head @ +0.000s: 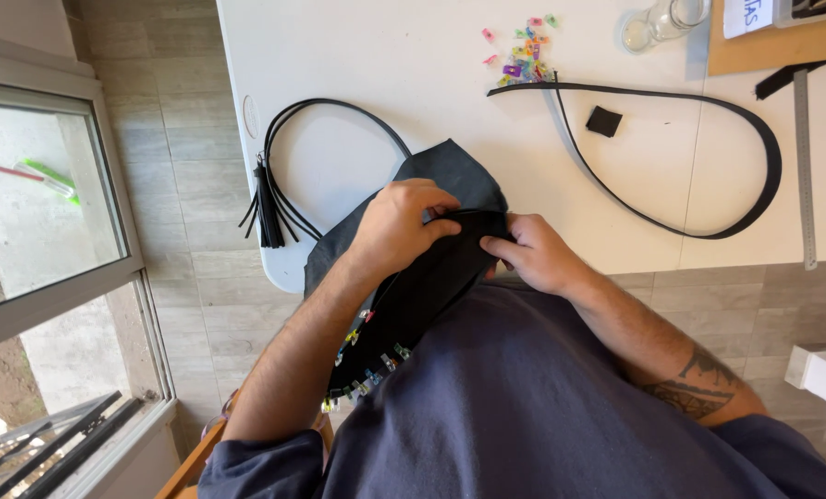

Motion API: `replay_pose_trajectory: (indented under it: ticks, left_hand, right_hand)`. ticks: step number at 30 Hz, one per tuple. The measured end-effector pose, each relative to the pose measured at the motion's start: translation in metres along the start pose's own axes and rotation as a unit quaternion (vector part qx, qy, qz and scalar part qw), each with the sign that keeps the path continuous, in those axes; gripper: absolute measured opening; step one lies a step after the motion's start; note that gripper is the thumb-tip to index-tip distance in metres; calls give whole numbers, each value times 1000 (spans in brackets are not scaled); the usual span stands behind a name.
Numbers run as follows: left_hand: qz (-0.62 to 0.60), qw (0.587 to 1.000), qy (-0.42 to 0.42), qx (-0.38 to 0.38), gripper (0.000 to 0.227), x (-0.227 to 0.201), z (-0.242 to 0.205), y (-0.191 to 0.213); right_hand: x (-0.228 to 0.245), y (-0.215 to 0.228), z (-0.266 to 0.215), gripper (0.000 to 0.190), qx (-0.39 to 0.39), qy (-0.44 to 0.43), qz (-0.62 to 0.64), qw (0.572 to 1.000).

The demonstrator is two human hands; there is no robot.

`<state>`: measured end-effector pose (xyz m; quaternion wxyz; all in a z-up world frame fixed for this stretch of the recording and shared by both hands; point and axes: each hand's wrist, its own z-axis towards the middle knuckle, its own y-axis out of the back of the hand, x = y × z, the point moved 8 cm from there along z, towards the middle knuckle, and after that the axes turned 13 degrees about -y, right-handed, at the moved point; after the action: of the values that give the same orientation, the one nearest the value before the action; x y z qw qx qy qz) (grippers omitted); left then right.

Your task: Attaching plastic sewing clips to the edge of a leather bag component to hold it in place

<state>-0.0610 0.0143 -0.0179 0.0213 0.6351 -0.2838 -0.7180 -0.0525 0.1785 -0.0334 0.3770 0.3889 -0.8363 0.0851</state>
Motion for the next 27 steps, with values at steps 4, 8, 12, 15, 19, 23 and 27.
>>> replay_pose_trajectory:
  ticks: [4, 8, 12, 15, 19, 23, 27]
  left_hand:
    - [-10, 999, 28, -35, 34, 2, -37, 14]
    - [40, 994, 90, -46, 37, -12, -72, 19]
    - [199, 971, 133, -15, 22, 8, -103, -29]
    - [215, 969, 116, -38, 18, 10, -104, -40]
    - [230, 969, 88, -12, 15, -2, -101, -34]
    - [244, 967, 75, 23, 18, 7, -100, -33]
    - [223, 971, 65, 55, 20, -7, -86, -21]
  right_hand:
    - [-14, 3, 1, 24, 4, -8, 23, 1000]
    - [-16, 6, -10, 29, -52, 5, 16, 998]
    - [-20, 10, -10, 33, -113, 61, -48, 991]
    - [-15, 33, -36, 44, -283, 171, -217, 918]
    - [28, 31, -61, 32, -372, 336, -302, 811]
    - [75, 7, -62, 25, -274, 397, -434, 761]
    - [92, 6, -71, 25, -279, 403, -457, 742]
